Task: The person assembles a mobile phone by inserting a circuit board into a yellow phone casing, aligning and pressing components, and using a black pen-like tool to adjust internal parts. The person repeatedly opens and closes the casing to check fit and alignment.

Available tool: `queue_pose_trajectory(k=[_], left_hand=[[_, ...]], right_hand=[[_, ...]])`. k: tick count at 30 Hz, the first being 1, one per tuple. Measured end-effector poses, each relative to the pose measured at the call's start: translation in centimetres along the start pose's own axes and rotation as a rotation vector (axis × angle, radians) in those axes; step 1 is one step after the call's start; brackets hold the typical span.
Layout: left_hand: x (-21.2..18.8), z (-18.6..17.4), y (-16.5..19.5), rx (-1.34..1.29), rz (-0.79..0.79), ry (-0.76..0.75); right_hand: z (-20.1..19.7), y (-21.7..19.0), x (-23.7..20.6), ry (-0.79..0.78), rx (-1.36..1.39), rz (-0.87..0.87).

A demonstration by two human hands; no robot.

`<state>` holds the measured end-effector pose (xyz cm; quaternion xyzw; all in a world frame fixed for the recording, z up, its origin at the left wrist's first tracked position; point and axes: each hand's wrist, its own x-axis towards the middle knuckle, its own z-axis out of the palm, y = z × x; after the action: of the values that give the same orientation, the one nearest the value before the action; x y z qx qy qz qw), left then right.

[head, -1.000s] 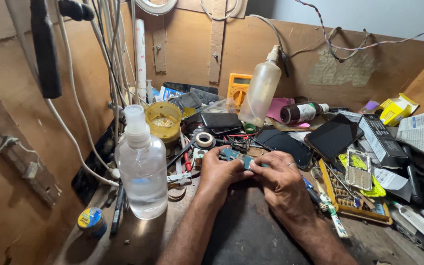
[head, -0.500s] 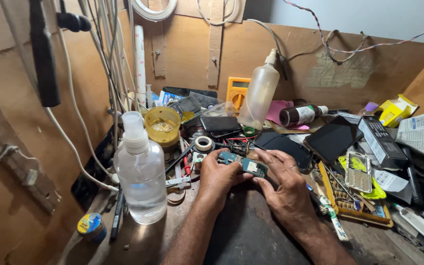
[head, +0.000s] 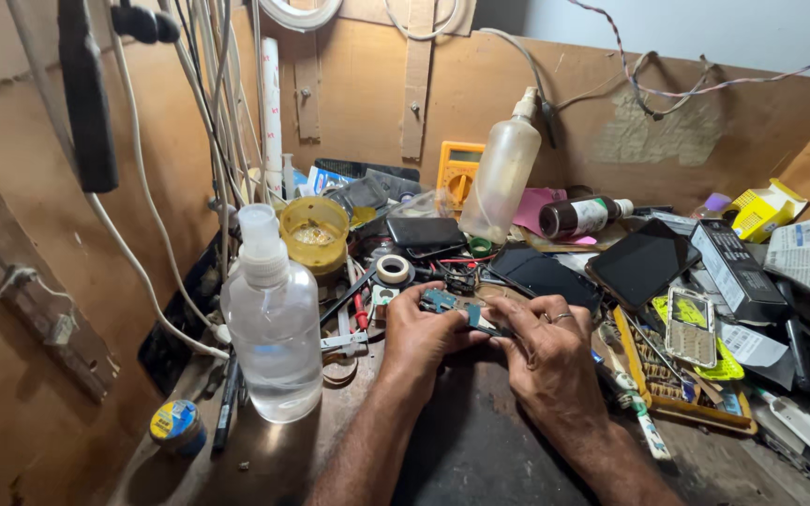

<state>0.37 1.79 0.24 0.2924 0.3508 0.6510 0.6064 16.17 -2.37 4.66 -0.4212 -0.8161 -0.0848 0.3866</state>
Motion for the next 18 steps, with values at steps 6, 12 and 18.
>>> queue_pose_trajectory(k=[6, 12, 18], left_hand=[[-0.10, 0.22, 0.15, 0.025, 0.009, 0.068], [0.05, 0.00, -0.04, 0.032, 0.020, 0.040], [-0.03, -0.21, -0.19, 0.034, 0.046, 0.023]], right_hand=[[-0.36, -0.40, -0.05, 0.130, 0.072, -0.103], [-0.17, -0.23, -0.09, 0.072, -0.013, -0.136], [-0.26, -0.31, 0.03, 0.069, -0.009, -0.151]])
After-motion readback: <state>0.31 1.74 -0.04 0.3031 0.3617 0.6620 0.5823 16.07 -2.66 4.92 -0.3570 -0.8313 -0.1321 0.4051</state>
